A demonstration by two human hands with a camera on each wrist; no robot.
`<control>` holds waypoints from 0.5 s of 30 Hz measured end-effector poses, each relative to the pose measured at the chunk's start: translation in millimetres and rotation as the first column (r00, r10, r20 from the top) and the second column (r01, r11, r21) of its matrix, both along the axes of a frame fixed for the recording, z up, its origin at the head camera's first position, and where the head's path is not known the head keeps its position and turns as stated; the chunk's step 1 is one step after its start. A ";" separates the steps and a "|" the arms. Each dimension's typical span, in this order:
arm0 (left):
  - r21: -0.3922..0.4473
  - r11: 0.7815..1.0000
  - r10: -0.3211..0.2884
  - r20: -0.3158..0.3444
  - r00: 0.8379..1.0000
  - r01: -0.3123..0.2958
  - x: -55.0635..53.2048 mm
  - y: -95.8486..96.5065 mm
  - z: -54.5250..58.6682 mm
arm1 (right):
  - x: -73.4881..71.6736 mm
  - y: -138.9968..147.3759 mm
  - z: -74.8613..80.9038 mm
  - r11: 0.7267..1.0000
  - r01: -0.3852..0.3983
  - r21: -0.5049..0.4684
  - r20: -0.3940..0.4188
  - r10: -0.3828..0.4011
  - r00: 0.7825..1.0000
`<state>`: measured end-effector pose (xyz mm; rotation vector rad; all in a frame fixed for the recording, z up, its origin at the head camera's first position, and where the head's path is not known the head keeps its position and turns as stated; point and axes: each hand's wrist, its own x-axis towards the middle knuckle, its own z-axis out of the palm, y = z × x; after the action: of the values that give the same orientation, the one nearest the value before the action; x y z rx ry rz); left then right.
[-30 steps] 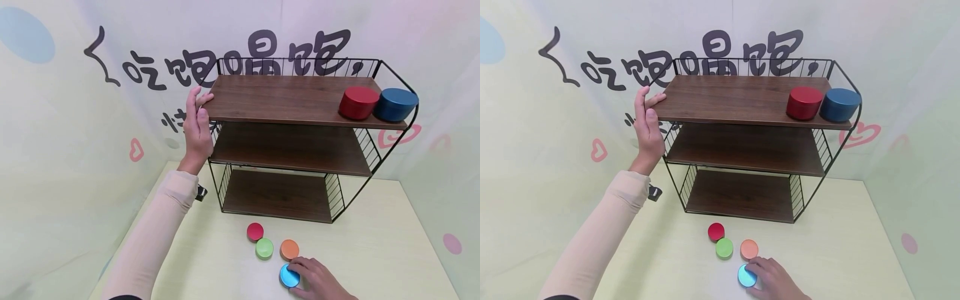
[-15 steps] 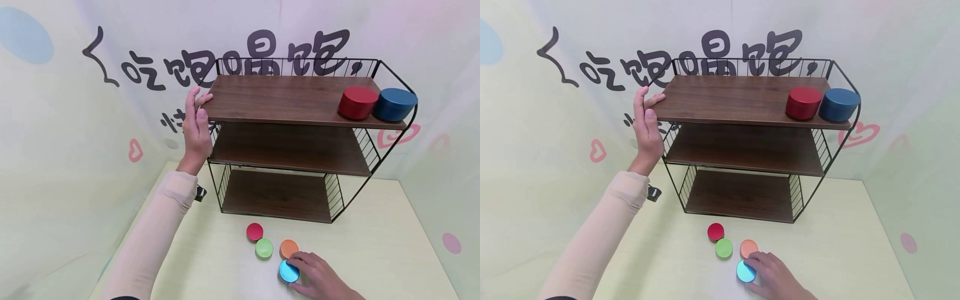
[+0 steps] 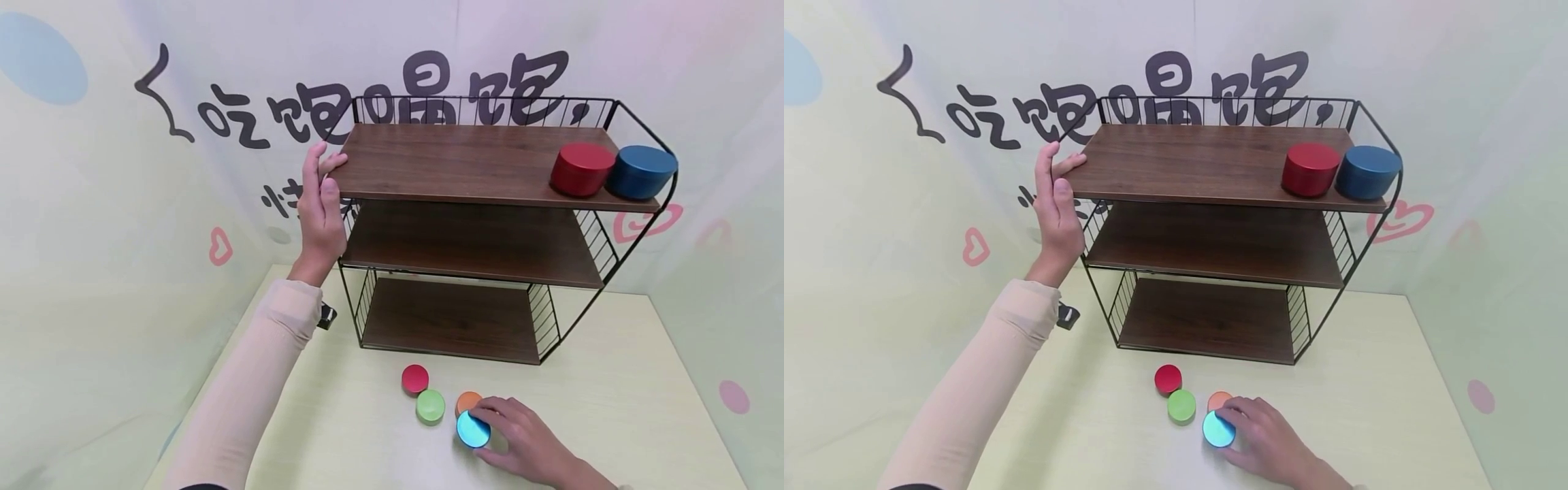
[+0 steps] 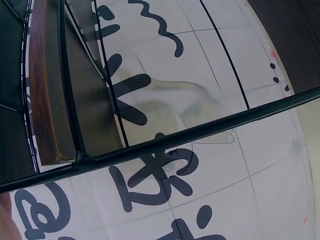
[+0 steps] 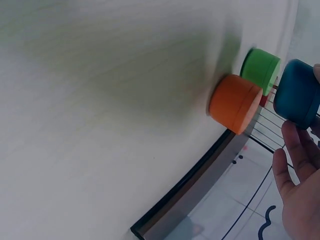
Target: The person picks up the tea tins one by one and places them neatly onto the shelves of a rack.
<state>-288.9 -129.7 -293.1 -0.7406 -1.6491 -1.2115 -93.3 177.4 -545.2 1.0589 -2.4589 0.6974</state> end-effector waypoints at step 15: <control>0.000 1.000 -0.010 -0.011 1.000 0.010 0.3 -0.7 0.5 | -20.4 9.1 33.9 0.999 -0.048 -0.007 -0.115 0.047 0.992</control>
<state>-288.7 -130.4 -292.7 -0.7551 -1.6382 -1.2121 -113.7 186.4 -511.4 1.1249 -2.3372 0.6434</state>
